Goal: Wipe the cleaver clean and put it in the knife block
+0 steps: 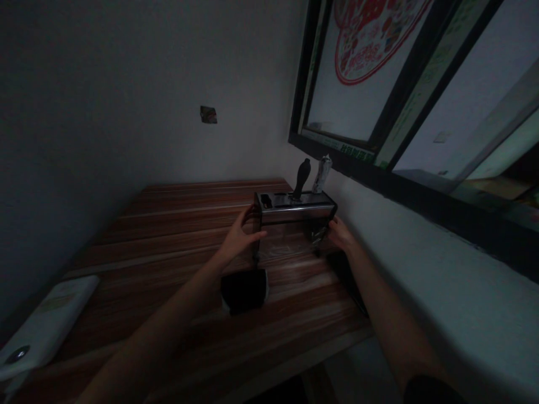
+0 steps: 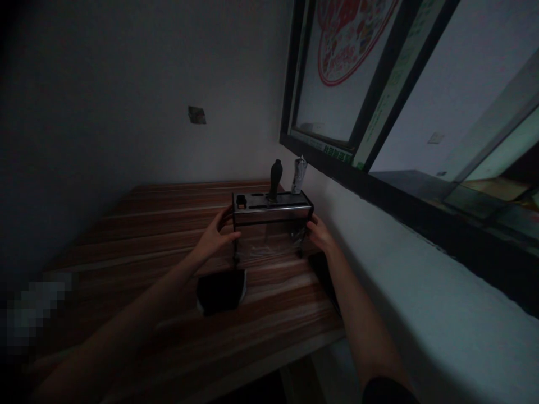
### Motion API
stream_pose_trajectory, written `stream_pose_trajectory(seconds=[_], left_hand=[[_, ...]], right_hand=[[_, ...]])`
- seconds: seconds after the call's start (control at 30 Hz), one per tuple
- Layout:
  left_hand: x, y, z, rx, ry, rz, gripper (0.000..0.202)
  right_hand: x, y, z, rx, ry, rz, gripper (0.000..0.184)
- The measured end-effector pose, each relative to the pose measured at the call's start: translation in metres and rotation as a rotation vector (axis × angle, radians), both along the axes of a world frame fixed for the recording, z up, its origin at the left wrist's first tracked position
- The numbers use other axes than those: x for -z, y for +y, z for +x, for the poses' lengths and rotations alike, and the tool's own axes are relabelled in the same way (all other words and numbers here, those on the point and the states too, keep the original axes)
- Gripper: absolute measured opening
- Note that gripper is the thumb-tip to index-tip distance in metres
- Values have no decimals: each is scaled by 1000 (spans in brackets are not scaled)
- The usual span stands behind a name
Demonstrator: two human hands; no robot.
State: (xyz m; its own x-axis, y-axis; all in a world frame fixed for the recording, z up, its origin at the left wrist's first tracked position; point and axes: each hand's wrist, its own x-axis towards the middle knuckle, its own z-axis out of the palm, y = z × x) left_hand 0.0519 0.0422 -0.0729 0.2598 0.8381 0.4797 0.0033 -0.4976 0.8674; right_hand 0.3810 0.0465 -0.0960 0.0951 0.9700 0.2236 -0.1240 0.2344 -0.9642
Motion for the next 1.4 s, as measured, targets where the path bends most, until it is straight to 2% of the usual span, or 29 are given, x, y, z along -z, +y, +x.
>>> stream_pose_trajectory(seconds=[0.13, 0.23, 0.33, 0.4, 0.43, 0.47, 0.6, 0.67, 0.73, 0.8, 0.97, 1.17, 1.4], left_hand=[[3, -9, -13, -8, 147, 22, 86], [9, -20, -32, -91, 273, 22, 64], [20, -33, -54, -183, 442, 16, 41], [28, -45, -66, -186, 508, -10, 30], [32, -51, -71, -179, 536, -23, 25], [35, -57, -74, -173, 567, -30, 23], [42, -78, -76, -209, 806, -4, 22], [42, -84, -74, -235, 895, 0, 22], [42, -88, -72, -240, 930, -8, 21], [42, -91, -71, -242, 933, -17, 19], [43, -91, -73, -229, 918, -57, 19], [49, -90, -75, -190, 862, -143, 16], [47, -102, -64, -68, 706, -177, 17]], right_hand=[[-8, -7, -3, 70, -10, 54, 54], [-15, -25, -8, 150, -26, 114, 53], [-18, -57, -20, 360, -151, 208, 41], [-16, -81, -35, 530, -214, 222, 27], [-15, -92, -45, 554, -255, 207, 22], [-12, -101, -56, 518, -304, 171, 18], [0, -118, -109, 23, -652, 74, 12], [6, -116, -133, -97, -827, 60, 18], [11, -110, -151, -105, -994, 58, 21], [15, -104, -164, -91, -1066, 58, 21], [26, -95, -178, -96, -1099, 60, 20], [37, -91, -180, -163, -1016, 62, 21], [33, -102, -158, -272, -793, 52, 18]])
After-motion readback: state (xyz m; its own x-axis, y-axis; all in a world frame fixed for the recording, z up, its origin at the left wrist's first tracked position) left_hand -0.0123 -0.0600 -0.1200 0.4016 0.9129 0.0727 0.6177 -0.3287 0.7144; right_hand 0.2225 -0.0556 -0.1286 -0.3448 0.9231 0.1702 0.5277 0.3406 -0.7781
